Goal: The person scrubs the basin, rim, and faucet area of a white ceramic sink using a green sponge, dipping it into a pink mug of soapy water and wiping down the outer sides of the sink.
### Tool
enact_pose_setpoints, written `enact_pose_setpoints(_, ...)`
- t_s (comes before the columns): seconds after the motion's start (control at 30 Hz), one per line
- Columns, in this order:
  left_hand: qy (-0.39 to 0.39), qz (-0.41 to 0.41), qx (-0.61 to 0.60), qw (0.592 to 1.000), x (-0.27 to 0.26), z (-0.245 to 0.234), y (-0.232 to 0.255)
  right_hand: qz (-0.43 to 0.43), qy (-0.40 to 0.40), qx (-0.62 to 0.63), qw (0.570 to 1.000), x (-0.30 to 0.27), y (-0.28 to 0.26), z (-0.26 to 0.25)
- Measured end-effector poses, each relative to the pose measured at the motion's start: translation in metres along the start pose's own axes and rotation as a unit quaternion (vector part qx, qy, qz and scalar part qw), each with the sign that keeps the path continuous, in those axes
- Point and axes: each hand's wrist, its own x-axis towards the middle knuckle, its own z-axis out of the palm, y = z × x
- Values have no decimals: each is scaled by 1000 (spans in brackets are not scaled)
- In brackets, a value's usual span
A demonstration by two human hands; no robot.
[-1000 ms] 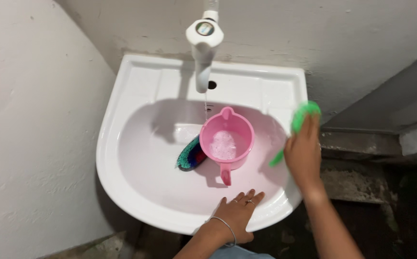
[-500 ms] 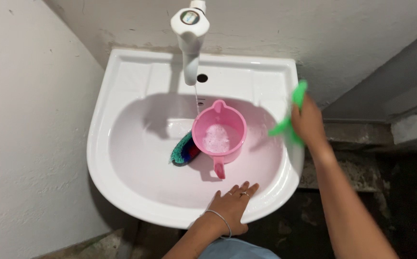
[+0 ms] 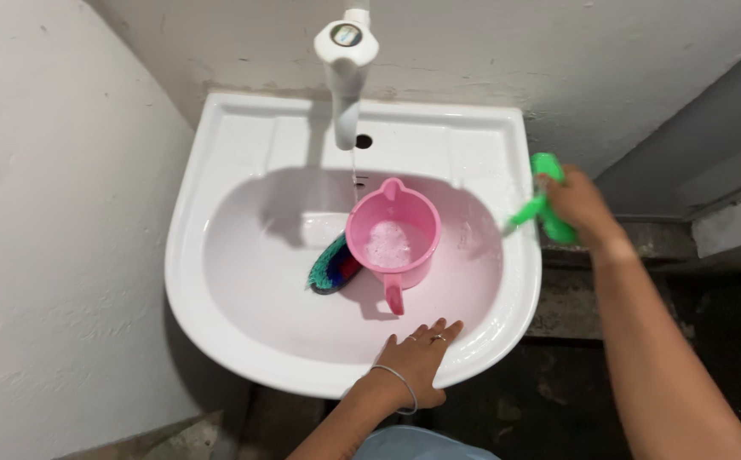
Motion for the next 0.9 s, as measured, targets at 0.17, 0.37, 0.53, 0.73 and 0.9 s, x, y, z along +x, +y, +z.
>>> enact_pose_setpoints(0.17,-8,-1,0,1000,-1,-2,0,-257,115,-29,959,-44,16,-16)
enact_pose_setpoints(0.37,-6,1,3,1000,-1,-2,-1,-179,115,-47,976,-95,42,15)
enact_pose_setpoints(0.53,-2,3,8,1000,-1,0,-1,-114,92,110,983,-125,75,24)
enact_pose_setpoints(0.73,0,2,12,1000,-1,-1,-1,-43,71,231,969,-127,72,20)
enact_pose_setpoints(0.9,-4,2,12,1000,-1,-1,0,-63,75,225,969,-123,61,25)
